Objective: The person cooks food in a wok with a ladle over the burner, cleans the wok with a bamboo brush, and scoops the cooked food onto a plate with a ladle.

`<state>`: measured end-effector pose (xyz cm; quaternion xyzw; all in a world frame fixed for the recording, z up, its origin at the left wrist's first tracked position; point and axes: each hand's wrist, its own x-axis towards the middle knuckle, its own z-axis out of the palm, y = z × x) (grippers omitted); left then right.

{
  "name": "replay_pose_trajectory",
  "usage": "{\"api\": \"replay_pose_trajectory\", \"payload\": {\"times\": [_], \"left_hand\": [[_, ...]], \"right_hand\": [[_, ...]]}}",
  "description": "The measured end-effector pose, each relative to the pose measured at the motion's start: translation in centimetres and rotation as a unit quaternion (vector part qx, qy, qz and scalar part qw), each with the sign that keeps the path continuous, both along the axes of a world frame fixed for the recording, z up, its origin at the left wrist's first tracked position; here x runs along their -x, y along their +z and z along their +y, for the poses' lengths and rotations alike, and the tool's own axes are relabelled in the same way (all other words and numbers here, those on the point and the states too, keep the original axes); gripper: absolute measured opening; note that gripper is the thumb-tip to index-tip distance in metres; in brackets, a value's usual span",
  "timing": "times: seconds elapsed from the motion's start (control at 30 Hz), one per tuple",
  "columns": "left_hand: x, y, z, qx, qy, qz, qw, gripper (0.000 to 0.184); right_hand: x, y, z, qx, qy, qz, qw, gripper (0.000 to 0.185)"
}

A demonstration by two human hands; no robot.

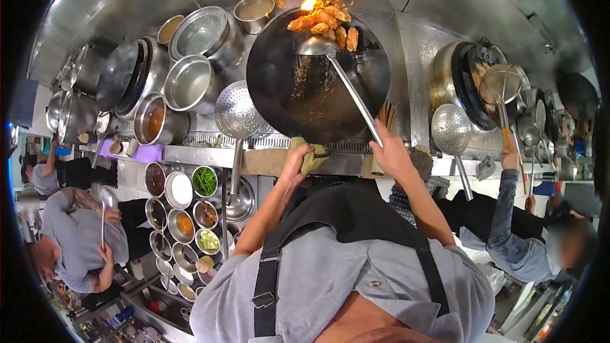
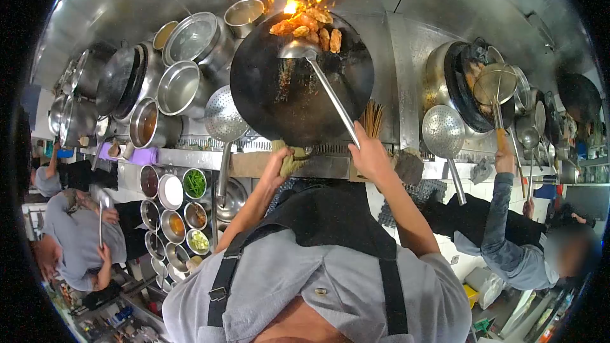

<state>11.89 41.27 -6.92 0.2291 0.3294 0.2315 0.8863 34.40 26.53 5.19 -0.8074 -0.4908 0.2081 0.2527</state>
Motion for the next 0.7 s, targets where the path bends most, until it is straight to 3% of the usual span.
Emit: {"api": "replay_pose_trajectory", "payload": {"times": [0.17,0.3,0.4,0.5,0.6,0.7], "left_hand": [[-4.5,4.3,5.4,0.114,0.006,0.015,0.993,0.022],[-5.4,7.8,5.4,0.122,0.003,0.01,0.992,0.016],[-5.9,3.8,5.6,0.101,-0.023,-0.003,0.995,0.018],[-5.1,-1.7,4.9,0.034,-0.015,-0.022,0.999,0.034],[-1.1,-2.0,1.1,0.028,0.007,0.017,0.999,0.037],[-1.0,1.3,0.5,-0.019,0.018,-0.008,1.0,0.036]], "right_hand": [[0.6,4.4,-3.9,0.03,0.022,0.168,0.985,0.053],[-0.5,8.2,-4.4,0.126,0.072,0.116,0.983,0.054],[-0.8,4.7,-1.6,0.04,0.091,0.066,0.993,0.053],[-0.1,-1.7,1.9,0.023,0.016,0.053,0.998,0.055],[1.3,-1.6,3.1,-0.032,-0.013,0.086,0.996,0.057],[1.1,-2.2,1.9,-0.107,-0.008,0.115,0.988,0.059]]}}
